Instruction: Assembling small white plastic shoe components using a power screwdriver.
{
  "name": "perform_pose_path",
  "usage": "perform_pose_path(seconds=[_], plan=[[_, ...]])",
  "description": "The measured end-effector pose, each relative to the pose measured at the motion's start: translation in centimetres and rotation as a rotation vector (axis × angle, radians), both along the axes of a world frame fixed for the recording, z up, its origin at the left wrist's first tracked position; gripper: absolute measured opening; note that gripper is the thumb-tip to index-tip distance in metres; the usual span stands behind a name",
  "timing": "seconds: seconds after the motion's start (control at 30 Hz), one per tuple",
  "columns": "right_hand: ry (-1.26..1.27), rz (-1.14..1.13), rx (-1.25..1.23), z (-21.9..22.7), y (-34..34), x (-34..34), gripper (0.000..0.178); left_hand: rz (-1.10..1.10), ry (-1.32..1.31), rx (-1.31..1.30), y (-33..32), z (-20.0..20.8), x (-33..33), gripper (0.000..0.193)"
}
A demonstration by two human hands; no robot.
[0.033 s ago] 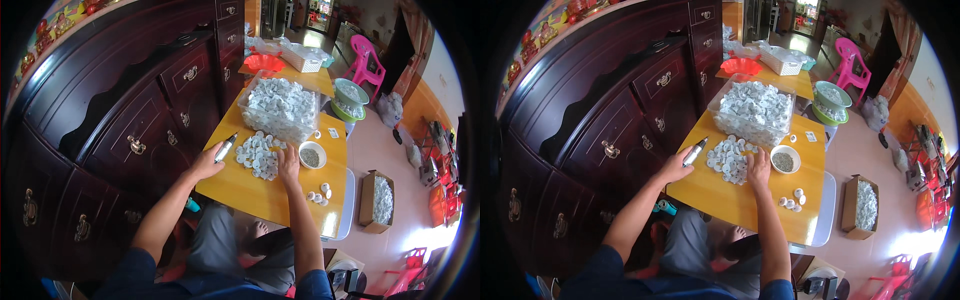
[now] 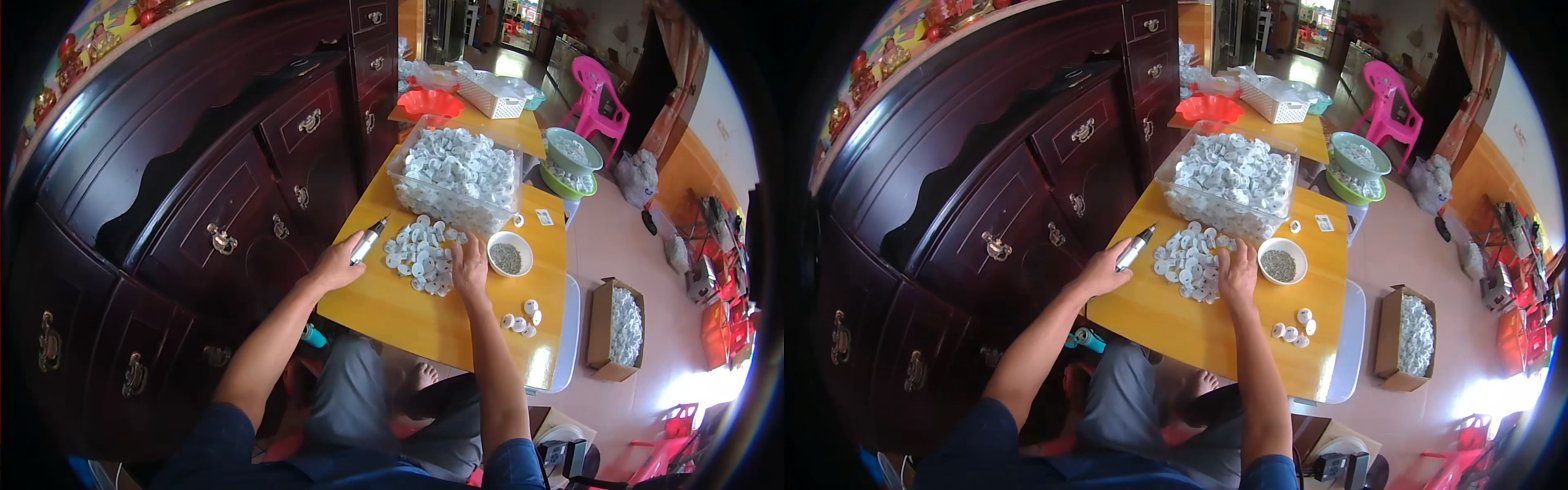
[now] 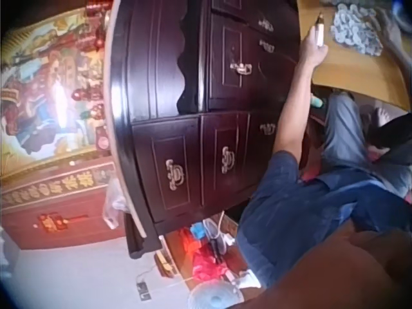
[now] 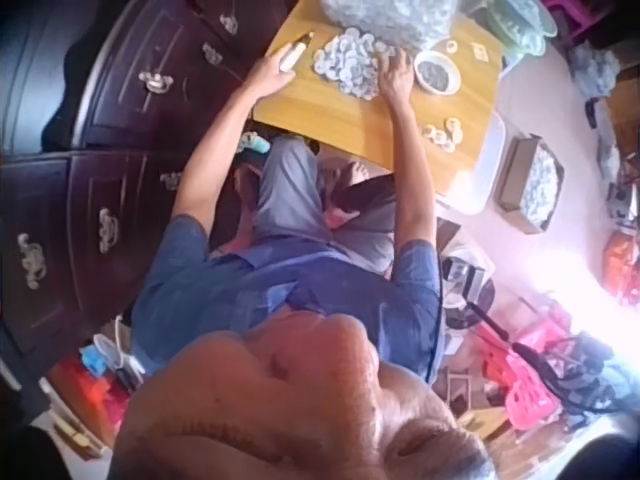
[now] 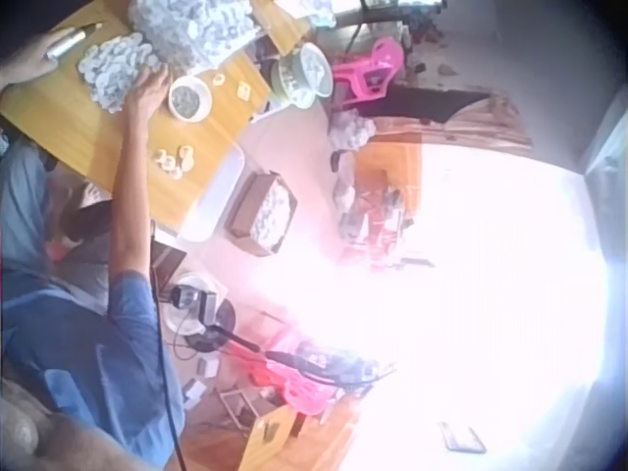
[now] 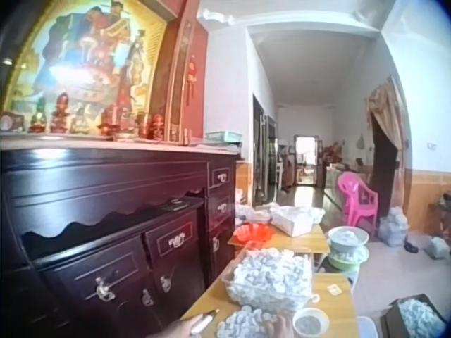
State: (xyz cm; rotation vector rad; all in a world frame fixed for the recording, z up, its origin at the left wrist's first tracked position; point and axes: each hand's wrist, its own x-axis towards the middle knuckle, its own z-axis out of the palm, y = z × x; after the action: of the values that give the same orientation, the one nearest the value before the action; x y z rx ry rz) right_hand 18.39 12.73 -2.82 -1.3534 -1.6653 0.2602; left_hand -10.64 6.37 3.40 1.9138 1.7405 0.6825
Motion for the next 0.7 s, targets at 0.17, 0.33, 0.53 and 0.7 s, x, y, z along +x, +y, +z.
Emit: perform_pose_path(seconds=[0.17,0.33,0.53,0.7], plan=[[-0.037,-0.029,-0.080,-1.0,2.7,-0.7,0.045,-0.081,0.202,-0.032,4.6,0.0,1.0,0.064],[-0.058,-0.015,-0.113,-1.0,2.8,-1.5,0.043,-0.221,0.326,-0.012,7.3,-0.1,3.1,0.063],[-0.080,0.060,-0.110,-0.8,1.5,-0.5,0.043,-0.276,0.305,0.046,5.9,-1.9,6.4,0.065],[0.027,0.129,-0.122,-0.3,-1.4,1.6,0.041,-0.324,0.308,0.001,3.0,-1.2,9.0,0.068]])
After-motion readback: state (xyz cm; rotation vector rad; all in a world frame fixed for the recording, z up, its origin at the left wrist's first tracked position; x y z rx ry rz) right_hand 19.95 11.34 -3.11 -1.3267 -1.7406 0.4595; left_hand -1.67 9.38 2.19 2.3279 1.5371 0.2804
